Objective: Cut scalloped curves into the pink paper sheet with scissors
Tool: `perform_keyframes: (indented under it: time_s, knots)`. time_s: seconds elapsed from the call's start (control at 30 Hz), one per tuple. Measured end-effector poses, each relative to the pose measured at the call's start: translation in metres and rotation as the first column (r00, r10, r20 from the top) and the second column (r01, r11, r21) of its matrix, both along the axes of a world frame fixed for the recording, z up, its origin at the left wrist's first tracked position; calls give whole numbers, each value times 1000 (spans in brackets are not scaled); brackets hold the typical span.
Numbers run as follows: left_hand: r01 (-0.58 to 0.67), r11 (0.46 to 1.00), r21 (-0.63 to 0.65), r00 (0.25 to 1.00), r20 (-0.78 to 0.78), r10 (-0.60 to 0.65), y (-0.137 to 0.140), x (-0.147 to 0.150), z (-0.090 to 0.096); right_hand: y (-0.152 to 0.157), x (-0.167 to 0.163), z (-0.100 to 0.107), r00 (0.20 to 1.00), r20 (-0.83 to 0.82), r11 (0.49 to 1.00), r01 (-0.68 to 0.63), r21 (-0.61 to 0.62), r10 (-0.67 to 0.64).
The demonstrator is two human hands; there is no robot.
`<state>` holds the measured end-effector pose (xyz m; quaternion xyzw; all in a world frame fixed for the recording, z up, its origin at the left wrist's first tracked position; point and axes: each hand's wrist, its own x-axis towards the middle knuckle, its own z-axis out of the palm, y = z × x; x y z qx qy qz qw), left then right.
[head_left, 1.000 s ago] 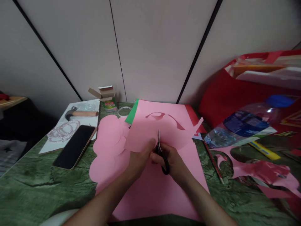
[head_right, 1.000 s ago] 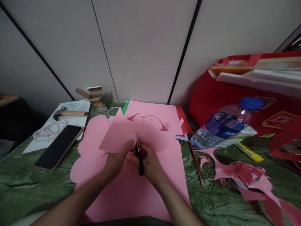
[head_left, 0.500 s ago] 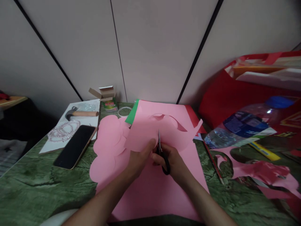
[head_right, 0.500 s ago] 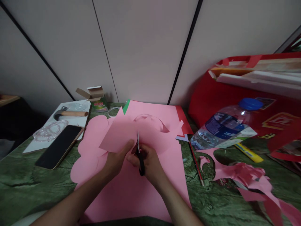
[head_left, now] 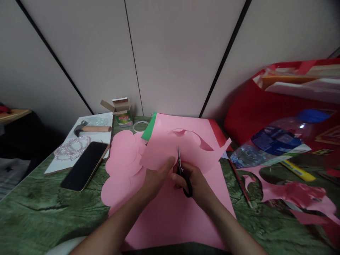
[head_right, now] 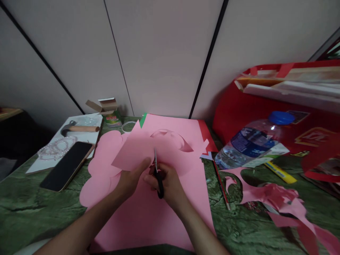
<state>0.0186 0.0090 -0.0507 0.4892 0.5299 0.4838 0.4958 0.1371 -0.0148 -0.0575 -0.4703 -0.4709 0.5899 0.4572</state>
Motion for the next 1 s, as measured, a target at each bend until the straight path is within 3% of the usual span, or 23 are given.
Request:
perform_keyframes:
  time_s: [0.57, 0.73, 1.0]
  knots:
    - [-28, 1000, 7, 998, -57, 29, 1, -1, 0, -2, -1, 2, 1000, 14, 1000, -13, 13, 12]
    - [-43, 997, 63, 998, -52, 46, -2, -1, 3, -1, 0, 4, 999, 33, 1000, -6, 4, 6]
    - [-49, 998, 35, 997, -59, 51, -6, 0, 9, 0, 3, 1, 998, 61, 997, -38, 67, 34]
